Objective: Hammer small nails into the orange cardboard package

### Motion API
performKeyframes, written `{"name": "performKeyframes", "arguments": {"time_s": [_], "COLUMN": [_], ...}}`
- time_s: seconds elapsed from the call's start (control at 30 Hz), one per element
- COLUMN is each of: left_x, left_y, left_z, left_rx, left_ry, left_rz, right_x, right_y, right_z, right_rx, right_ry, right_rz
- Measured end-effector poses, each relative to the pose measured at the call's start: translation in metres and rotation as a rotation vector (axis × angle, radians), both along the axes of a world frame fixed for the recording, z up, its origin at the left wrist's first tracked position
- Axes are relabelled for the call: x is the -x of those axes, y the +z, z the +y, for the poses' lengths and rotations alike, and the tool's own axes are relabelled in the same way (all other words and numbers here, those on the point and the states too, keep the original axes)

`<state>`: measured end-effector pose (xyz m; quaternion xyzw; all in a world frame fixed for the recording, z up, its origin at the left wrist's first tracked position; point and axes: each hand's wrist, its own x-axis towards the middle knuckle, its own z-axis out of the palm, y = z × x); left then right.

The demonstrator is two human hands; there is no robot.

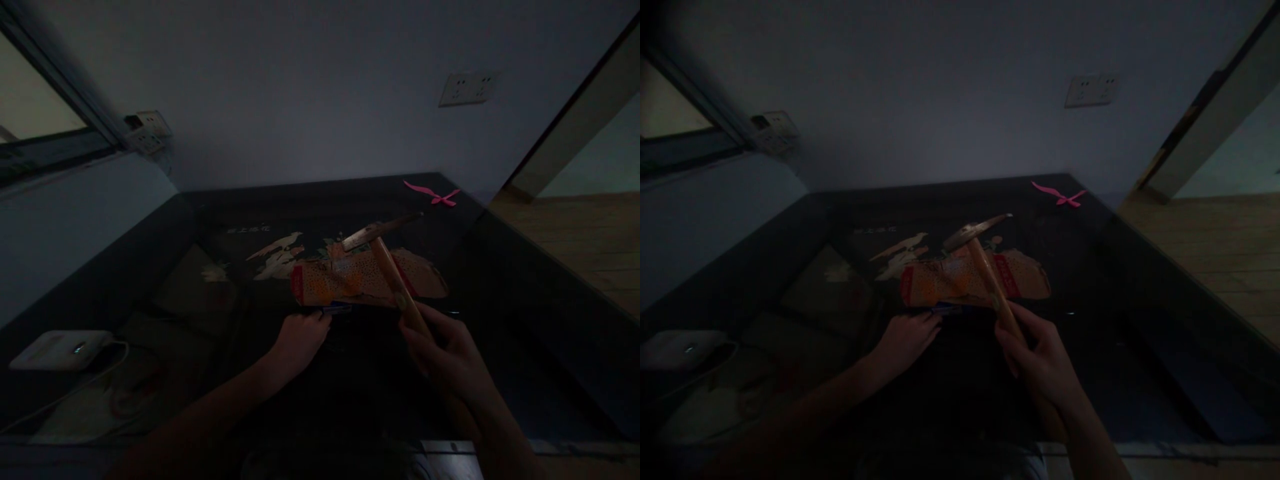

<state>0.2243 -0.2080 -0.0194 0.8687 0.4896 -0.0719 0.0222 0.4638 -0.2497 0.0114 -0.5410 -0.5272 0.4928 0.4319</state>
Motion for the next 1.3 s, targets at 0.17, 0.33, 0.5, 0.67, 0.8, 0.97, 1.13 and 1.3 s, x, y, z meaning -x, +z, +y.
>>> {"name": "performKeyframes", "arguments": {"time_s": [0.17,0.33,0.5,0.67,0.8,0.97,1.13,1.3], "left_x": [-0.002,-0.003,0.008,0.017,0.013,0.011,0.019,0.008], "left_y": [-0.007,0.007,0.020,0.017,0.029,0.060,0.077,0.070], "left_z": [0.000,-0.005,-0.009,-0.011,-0.017,-0.015,0.022,0.072], "left_rx": [-0.022,0.000,0.048,0.104,0.133,0.126,-0.033,-0.044], "left_ry": [-0.017,-0.018,0.036,0.087,0.068,0.102,0.141,0.066], "left_rz": [0.033,-0.004,-0.226,-0.575,-0.832,-1.092,-1.206,-1.364], "right_x": [-0.002,-0.001,-0.002,-0.002,-0.001,0.000,0.003,0.001], "right_y": [-0.001,-0.001,-0.005,-0.004,-0.003,-0.004,-0.002,-0.007], "right_z": [0.000,-0.001,-0.001,-0.001,0.000,0.000,0.000,0.001], "right_rx": [-0.014,0.026,0.021,0.023,0.028,0.038,0.043,0.032], "right_ry": [-0.002,-0.004,-0.022,-0.022,-0.035,-0.052,-0.059,-0.067], "right_rz": [-0.002,0.012,-0.013,0.008,0.024,0.033,0.063,0.044]}}
